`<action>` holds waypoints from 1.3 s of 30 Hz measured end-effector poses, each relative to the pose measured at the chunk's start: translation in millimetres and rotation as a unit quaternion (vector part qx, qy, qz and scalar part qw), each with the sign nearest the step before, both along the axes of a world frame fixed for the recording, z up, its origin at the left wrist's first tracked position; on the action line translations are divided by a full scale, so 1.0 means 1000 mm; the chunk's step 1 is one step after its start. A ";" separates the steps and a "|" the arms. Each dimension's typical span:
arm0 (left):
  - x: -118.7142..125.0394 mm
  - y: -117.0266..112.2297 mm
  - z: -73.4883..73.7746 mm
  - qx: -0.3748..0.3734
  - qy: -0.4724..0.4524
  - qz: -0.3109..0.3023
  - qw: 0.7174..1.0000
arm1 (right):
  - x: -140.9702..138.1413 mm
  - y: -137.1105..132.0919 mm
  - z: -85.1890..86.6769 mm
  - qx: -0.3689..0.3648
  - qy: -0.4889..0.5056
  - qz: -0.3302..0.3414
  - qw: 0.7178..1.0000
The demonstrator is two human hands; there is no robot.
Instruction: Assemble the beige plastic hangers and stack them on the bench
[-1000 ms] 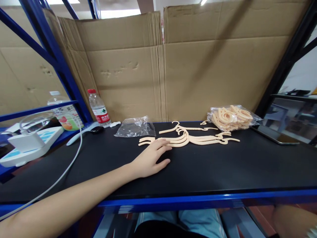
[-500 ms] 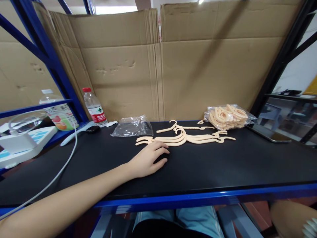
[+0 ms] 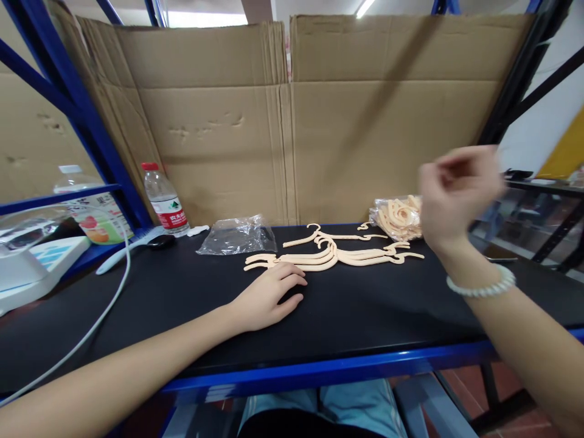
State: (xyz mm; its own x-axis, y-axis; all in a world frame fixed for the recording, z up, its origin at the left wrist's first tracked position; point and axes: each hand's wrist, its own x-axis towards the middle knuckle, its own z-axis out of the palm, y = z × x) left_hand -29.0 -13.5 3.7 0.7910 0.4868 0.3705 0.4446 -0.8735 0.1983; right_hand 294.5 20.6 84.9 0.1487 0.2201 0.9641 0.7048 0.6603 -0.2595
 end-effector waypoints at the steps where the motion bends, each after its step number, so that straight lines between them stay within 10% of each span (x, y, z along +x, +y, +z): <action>1: 0.000 0.000 0.000 0.000 0.000 0.000 1.000 | 0.002 0.014 -0.002 -0.028 -0.015 -0.012 0.999; 3: 0.000 0.000 0.000 -0.001 -0.001 0.000 1.000 | 0.009 0.046 -0.010 -0.158 -0.110 -0.043 0.980; 6: 0.000 0.000 0.000 -0.006 -0.003 0.000 1.000 | 0.020 0.089 -0.030 -0.381 -0.347 -0.104 0.851; 13: 0.000 -0.001 0.000 -0.009 0.007 0.000 1.000 | 0.021 0.124 -0.072 -0.437 -0.449 -0.107 0.772; 23: 0.001 -0.001 0.002 -0.019 -0.001 -0.009 1.000 | 0.023 0.107 -0.067 -0.398 -0.456 -0.068 0.793; 30: 0.005 -0.002 0.002 -0.138 -0.125 0.010 0.982 | -0.022 0.060 -0.039 -0.262 -0.120 0.188 0.939; 35: 0.009 0.002 0.001 -0.379 -0.319 0.030 0.868 | -0.087 0.009 -0.043 -0.261 -0.021 0.401 0.878; 39: 0.007 0.003 0.004 -0.469 -0.405 0.044 0.783 | -0.117 -0.014 -0.060 -0.241 -0.146 0.424 0.861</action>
